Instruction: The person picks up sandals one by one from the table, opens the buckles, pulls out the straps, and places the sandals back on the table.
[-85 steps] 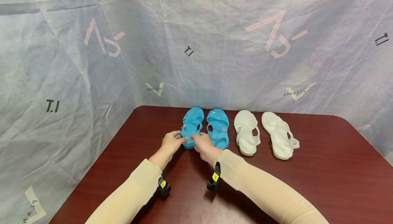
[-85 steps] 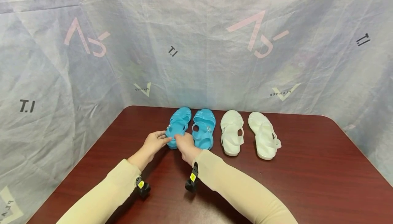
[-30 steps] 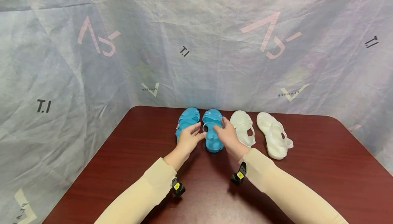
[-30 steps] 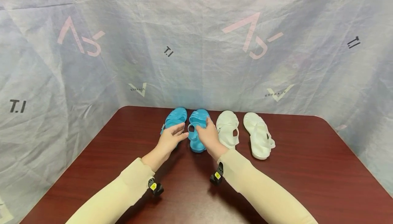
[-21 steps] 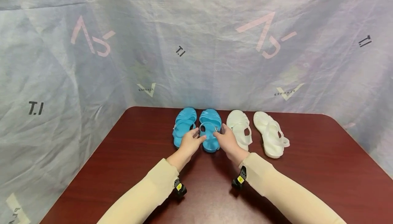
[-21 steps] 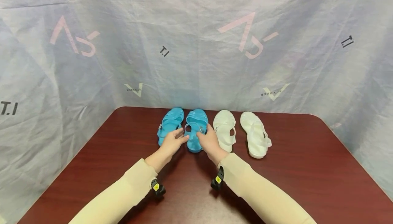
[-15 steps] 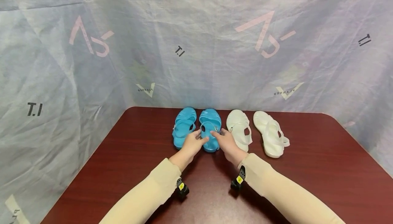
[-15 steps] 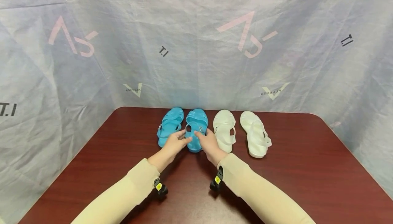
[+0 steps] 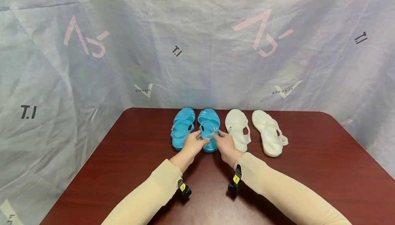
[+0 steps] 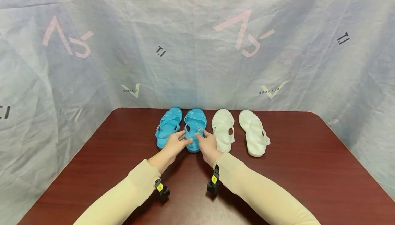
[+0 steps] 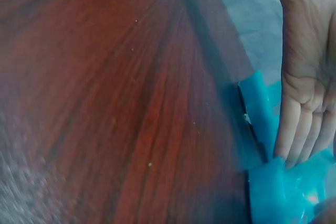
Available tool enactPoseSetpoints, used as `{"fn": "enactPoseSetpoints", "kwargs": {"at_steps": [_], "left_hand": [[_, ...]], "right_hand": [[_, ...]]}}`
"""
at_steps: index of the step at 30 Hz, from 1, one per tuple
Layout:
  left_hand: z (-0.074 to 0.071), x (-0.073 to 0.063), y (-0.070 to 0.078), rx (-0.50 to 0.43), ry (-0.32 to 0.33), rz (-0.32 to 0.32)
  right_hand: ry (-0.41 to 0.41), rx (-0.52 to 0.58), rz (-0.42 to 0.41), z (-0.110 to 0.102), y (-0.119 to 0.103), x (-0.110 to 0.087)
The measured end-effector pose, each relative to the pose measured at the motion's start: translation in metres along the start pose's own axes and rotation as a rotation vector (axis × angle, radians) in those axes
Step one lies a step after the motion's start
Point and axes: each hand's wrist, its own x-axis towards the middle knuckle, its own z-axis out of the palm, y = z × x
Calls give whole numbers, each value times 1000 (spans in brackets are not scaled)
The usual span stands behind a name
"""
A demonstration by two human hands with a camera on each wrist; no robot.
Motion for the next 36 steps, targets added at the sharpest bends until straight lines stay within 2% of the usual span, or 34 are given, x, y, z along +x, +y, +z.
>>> {"fn": "enactPoseSetpoints", "kwargs": {"at_steps": [8,36], "left_hand": [[-3,1,-5,-8,1,4],[-2,-6,-8,20,-1,2]], "right_hand": [[50,-27,7,6,1,-1],[106,-60,9,2,6,-11]]}}
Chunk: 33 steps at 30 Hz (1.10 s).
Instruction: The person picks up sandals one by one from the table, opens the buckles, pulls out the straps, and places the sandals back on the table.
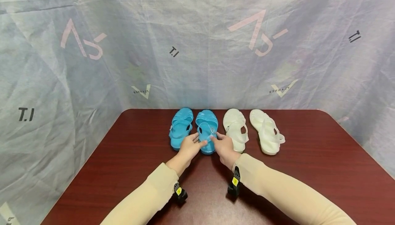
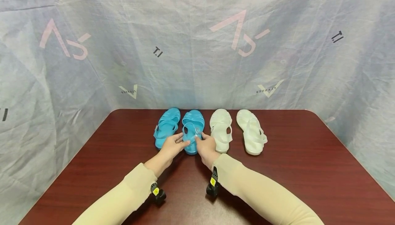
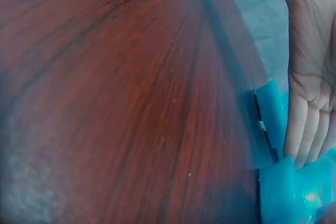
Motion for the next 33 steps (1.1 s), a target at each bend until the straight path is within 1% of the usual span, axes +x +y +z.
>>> {"fn": "enactPoseSetpoints", "kwargs": {"at_steps": [4,7,15,21,27,33], "left_hand": [[-1,-2,0,-1,-1,1],[-1,-4,0,1,-3,8],[-2,-9,1,-11,-6,10],[-1,-10,-1,-1,-8,13],[0,-11,-4,1,-19,29],[-1,-15,-5,-4,-18,26]], "right_hand": [[24,-34,-32,0,-1,-4],[23,-39,-42,1,0,-5],[-17,-11,-10,-1,0,-6],[-46,5,-1,-3,3,-8],[-54,24,-6,-4,4,-11],[-40,26,-1,-3,5,-12]]}}
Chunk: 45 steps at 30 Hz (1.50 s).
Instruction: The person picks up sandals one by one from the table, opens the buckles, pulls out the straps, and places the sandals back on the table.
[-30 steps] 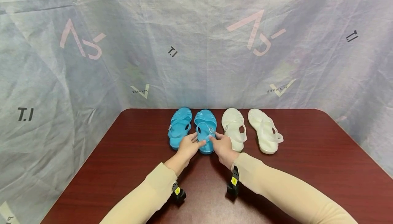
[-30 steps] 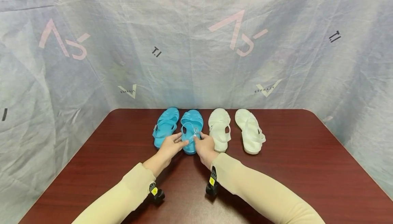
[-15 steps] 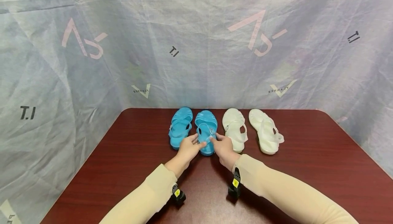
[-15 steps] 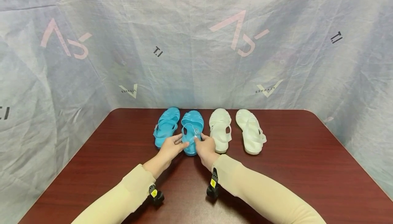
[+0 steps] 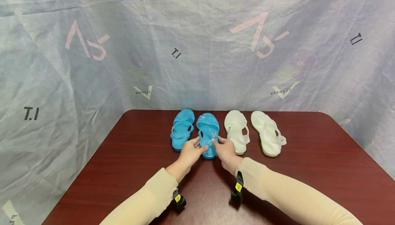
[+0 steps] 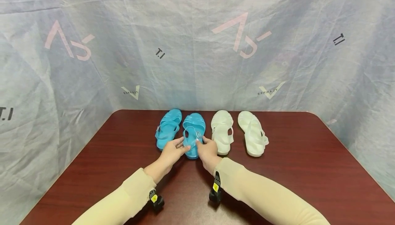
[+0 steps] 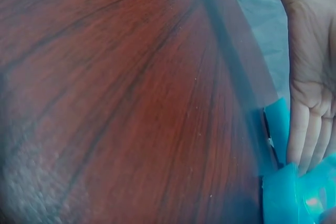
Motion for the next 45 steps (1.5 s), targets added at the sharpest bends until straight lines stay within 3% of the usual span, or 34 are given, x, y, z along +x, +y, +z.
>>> {"fn": "enactPoseSetpoints", "kwargs": {"at_steps": [34,45], "left_hand": [[-2,-18,1,-3,-14,16],[0,-25,-1,43,-10,28]], "right_hand": [[-5,63,5,-1,3,-16],[-13,94,27,-4,4,-24]]}}
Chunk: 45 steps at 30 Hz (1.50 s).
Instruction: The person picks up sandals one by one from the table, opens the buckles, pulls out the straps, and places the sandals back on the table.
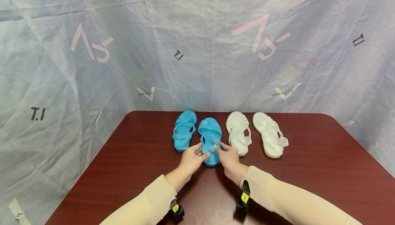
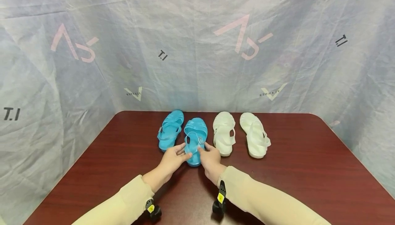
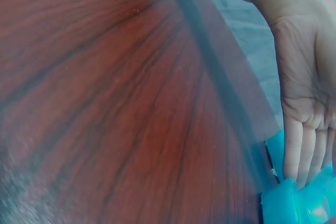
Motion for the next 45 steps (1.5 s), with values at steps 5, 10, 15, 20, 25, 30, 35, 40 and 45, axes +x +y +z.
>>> {"fn": "enactPoseSetpoints", "kwargs": {"at_steps": [5,10,15,20,25,30,35,40,45], "left_hand": [[1,-3,0,8,-1,-2],[0,-7,3,2,-9,3],[0,-11,3,10,-7,2],[1,-13,2,37,-4,15],[2,-18,2,50,-6,36],[2,-23,2,36,-12,53],[3,-27,0,28,-16,63],[3,-31,-3,28,-13,65],[2,-34,-3,34,-15,67]], "right_hand": [[0,7,5,-1,-1,-4],[5,7,4,-2,0,-7],[9,13,10,-1,2,-9],[6,9,2,-1,2,-12],[-5,10,8,-4,2,-17],[-14,13,6,-6,2,-20],[-32,12,13,-8,4,-23],[-27,11,17,-7,6,-26],[-18,7,19,-7,7,-29]]}}
